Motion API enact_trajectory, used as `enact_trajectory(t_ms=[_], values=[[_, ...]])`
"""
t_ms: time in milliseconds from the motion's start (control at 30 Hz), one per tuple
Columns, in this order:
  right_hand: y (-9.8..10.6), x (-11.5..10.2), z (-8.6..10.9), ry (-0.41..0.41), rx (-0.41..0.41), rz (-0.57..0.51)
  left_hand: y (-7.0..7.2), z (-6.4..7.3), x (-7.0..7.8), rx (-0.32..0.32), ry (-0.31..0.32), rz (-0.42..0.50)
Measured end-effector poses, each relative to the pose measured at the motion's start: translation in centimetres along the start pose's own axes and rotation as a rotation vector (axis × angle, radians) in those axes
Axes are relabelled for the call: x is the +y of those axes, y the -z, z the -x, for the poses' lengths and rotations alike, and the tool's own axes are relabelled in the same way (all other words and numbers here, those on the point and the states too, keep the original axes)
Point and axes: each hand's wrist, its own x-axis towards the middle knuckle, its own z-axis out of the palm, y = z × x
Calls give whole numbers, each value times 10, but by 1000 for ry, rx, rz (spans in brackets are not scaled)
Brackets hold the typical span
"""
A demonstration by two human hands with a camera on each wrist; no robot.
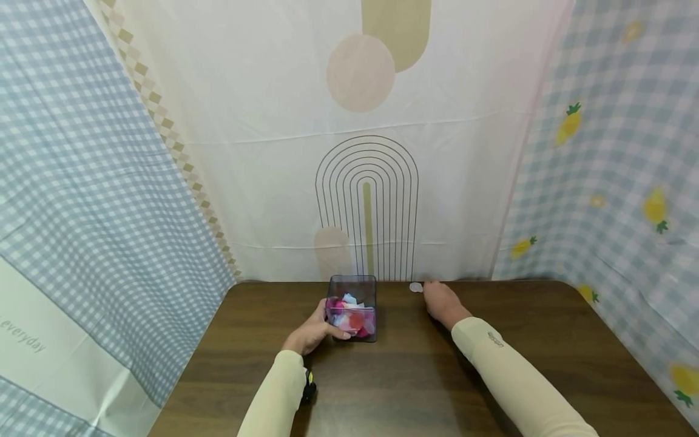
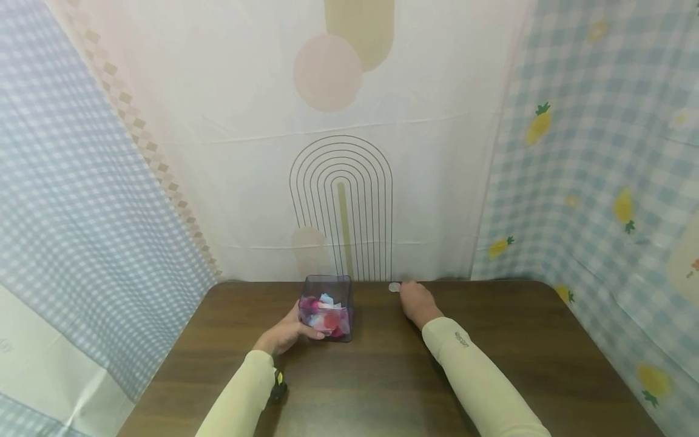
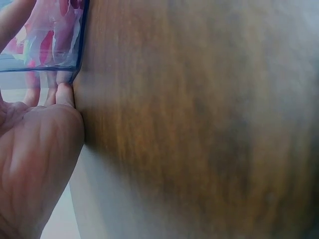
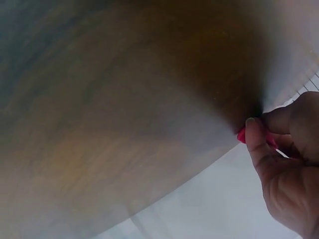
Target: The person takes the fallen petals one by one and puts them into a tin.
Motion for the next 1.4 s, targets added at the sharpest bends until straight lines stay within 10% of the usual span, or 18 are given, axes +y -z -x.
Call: enact_trajectory(t_ms=[867, 1400], values=[[4, 11, 21, 27, 41, -161, -8, 5, -1, -7, 19, -17], [60, -46, 33, 257, 386, -669, 0, 1, 2, -13, 10, -16]])
